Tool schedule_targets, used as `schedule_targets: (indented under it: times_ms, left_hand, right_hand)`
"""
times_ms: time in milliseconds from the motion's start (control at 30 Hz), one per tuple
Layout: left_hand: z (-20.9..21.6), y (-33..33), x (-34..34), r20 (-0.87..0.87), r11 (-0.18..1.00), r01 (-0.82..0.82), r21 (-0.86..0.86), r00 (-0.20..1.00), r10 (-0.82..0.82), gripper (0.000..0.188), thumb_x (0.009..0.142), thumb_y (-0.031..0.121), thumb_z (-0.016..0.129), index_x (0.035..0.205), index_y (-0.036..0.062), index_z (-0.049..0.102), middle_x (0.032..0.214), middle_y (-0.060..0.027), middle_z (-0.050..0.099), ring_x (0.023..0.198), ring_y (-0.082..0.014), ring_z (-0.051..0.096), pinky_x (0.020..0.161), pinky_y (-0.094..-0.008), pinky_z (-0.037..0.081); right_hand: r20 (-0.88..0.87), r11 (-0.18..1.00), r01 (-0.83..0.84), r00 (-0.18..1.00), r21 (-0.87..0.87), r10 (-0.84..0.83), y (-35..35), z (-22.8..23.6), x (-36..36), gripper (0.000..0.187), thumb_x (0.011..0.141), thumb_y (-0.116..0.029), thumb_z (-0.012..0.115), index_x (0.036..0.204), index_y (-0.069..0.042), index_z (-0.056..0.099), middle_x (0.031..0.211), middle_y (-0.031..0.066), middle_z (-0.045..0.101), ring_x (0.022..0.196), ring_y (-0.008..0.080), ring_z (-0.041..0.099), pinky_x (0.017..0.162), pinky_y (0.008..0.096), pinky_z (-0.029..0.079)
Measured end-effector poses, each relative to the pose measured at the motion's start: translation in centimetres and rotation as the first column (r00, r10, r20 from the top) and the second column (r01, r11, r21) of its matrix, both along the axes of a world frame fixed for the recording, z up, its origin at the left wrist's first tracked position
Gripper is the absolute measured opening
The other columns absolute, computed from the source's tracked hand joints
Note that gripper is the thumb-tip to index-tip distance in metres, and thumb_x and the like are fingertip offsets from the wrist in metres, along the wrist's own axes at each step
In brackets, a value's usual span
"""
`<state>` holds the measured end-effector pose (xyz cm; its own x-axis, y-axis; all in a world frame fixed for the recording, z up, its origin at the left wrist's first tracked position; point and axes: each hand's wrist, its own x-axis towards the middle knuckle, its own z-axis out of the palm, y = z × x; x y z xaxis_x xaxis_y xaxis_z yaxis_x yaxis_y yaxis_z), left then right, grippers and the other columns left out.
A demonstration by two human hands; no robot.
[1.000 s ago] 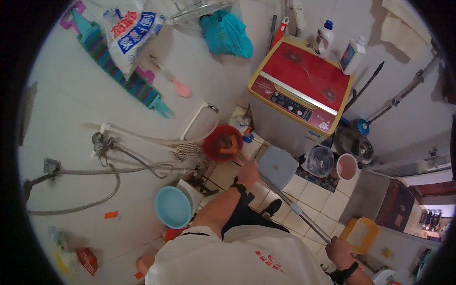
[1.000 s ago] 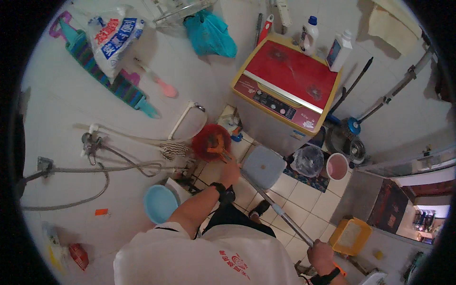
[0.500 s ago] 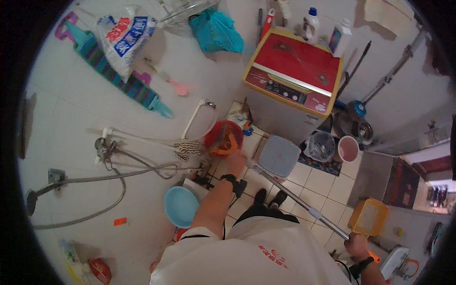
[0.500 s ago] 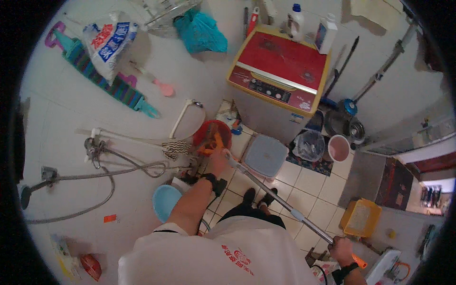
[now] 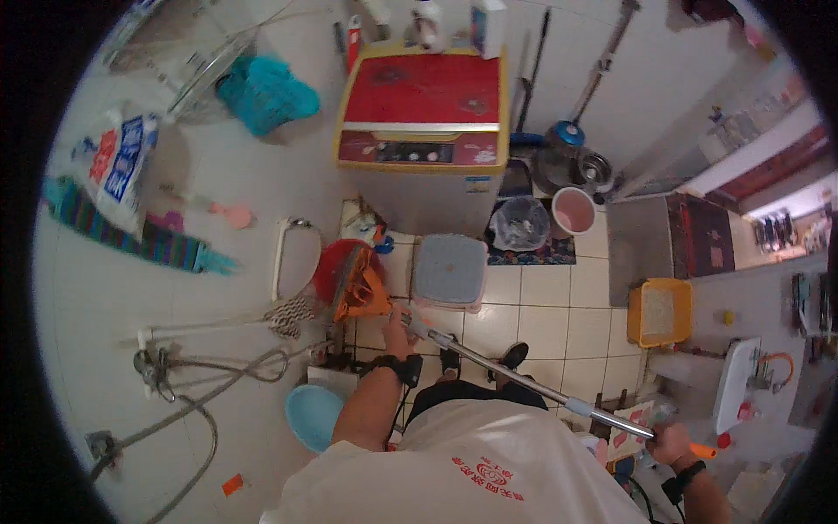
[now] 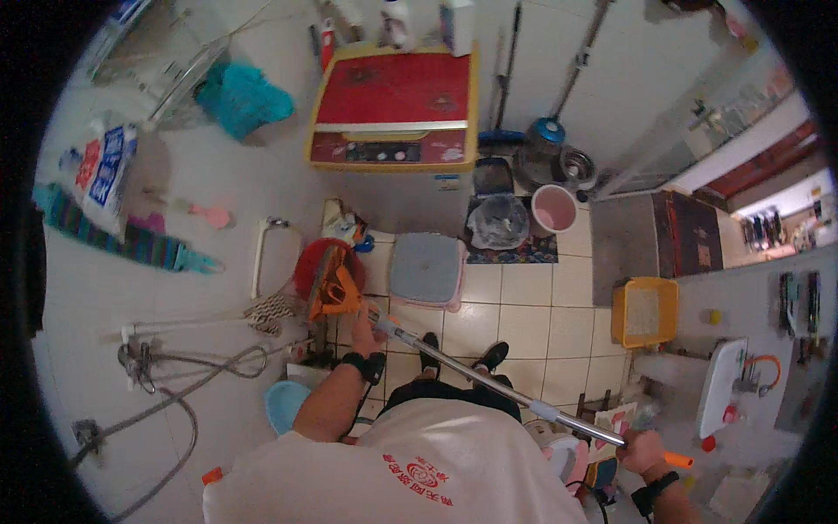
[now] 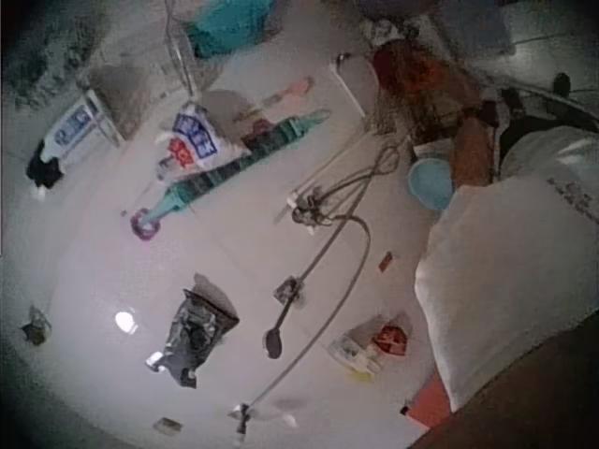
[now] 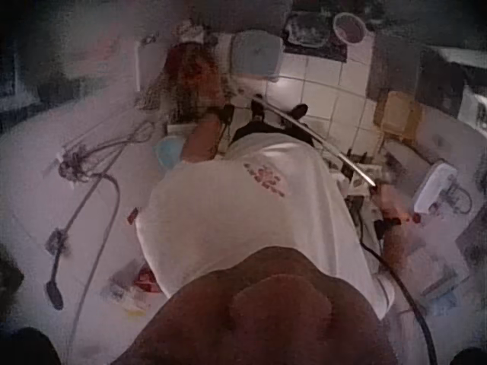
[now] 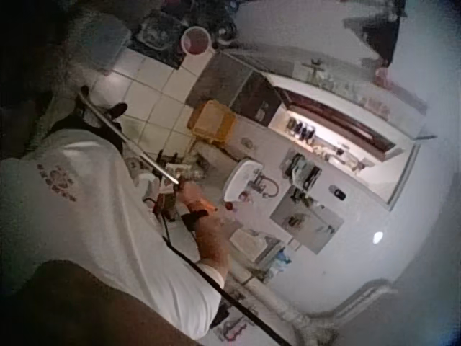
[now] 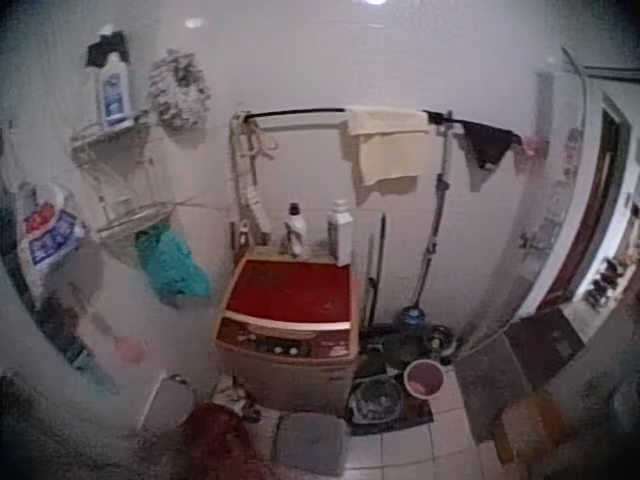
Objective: The person sweeps the floor with a broom and dustpan, collecting debris into the dustpan. They then move to the bathroom, empty the dustpan, and use a mop to clean the floor near the entrance.
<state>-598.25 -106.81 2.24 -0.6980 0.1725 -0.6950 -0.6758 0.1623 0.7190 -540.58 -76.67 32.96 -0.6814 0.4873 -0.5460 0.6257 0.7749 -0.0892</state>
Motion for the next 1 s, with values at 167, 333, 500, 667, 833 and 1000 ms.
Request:
schedule_targets:
  times_ms: [167, 333, 500, 667, 833, 1000]
  left_hand:
    - [0.6, 7.8, 7.1, 0.445, 0.789, -0.288, 0.542, 0.895, 0.021, 0.037, 0.099, 0.048, 0.053, 0.11, 0.0131, 0.057, 0.098, -0.0106, 0.062, 0.09, -0.0322, 0.063, 0.074, -0.0532, 0.055]
    - [1.7, 19.2, 17.2, 0.428, 0.854, -0.027, 0.519, 0.874, -0.232, 0.041, 0.1, 0.052, 0.049, 0.102, 0.0118, 0.056, 0.091, -0.0127, 0.064, 0.088, -0.0401, 0.064, 0.076, -0.0519, 0.055]
    - [-1.8, 34.7, 27.4, 0.457, 0.803, 0.108, 0.587, 0.774, -0.438, 0.042, 0.1, 0.051, 0.049, 0.107, 0.0102, 0.055, 0.098, -0.0176, 0.065, 0.093, -0.0407, 0.065, 0.081, -0.0485, 0.053]
    - [-3.1, 50.4, 33.8, 0.414, 0.755, 0.481, 0.445, 0.637, -0.65, 0.025, 0.099, 0.033, 0.057, 0.114, 0.0133, 0.054, 0.096, -0.0017, 0.055, 0.087, -0.0223, 0.06, 0.074, -0.039, 0.051]
    - [-2.8, 64.0, 38.3, 0.242, 0.458, 0.841, 0.289, 0.398, -0.885, 0.02, 0.096, 0.028, 0.061, 0.108, 0.0109, 0.058, 0.095, -0.0003, 0.055, 0.088, -0.0173, 0.06, 0.069, -0.0302, 0.046]
    - [-2.3, 78.7, 40.0, -0.109, -0.034, 0.936, 0.349, 0.004, -0.994, 0.025, 0.095, 0.026, 0.063, 0.11, 0.0053, 0.063, 0.099, -0.0021, 0.065, 0.087, -0.0145, 0.06, 0.075, -0.0315, 0.048]
  right_hand:
    - [0.044, 0.983, 0.179, 0.983, 0.031, -0.18, 0.7, 1.2, 9.1, 0.016, 0.065, -0.021, 0.069, 0.071, -0.007, 0.066, 0.067, 0.0181, 0.063, 0.063, 0.0413, 0.062, 0.058, 0.0477, 0.051]
    - [0.217, 0.929, 0.342, 0.905, 0.138, -0.365, 2.0, 2.1, 22.1, 0.02, 0.066, -0.026, 0.07, 0.073, -0.008, 0.069, 0.072, 0.0158, 0.067, 0.07, 0.038, 0.065, 0.067, 0.0475, 0.054]
    - [0.306, 0.799, 0.567, 0.738, 0.2, -0.601, 1.5, 2.3, 32.8, 0.023, 0.067, -0.027, 0.07, 0.082, -0.011, 0.073, 0.077, 0.0151, 0.069, 0.073, 0.0387, 0.065, 0.071, 0.0471, 0.055]
    - [0.218, 0.659, 0.744, 0.628, 0.111, -0.747, 1.9, -0.2, 35.8, 0.027, 0.066, -0.027, 0.07, 0.087, -0.01, 0.074, 0.079, 0.0153, 0.07, 0.075, 0.0384, 0.067, 0.069, 0.0474, 0.055]
    - [0.134, 0.379, 0.924, 0.384, -0.056, -0.914, 6.3, -6.4, 34.4, 0.032, 0.069, -0.029, 0.073, 0.091, -0.005, 0.072, 0.084, 0.0191, 0.07, 0.08, 0.0382, 0.068, 0.071, 0.0486, 0.054]
    - [0.161, 0.184, 0.969, 0.211, -0.165, -0.964, 18.4, -13.0, 30.5, 0.032, 0.078, -0.03, 0.07, 0.095, -0.004, 0.071, 0.08, 0.0193, 0.07, 0.08, 0.0374, 0.068, 0.071, 0.0459, 0.054]
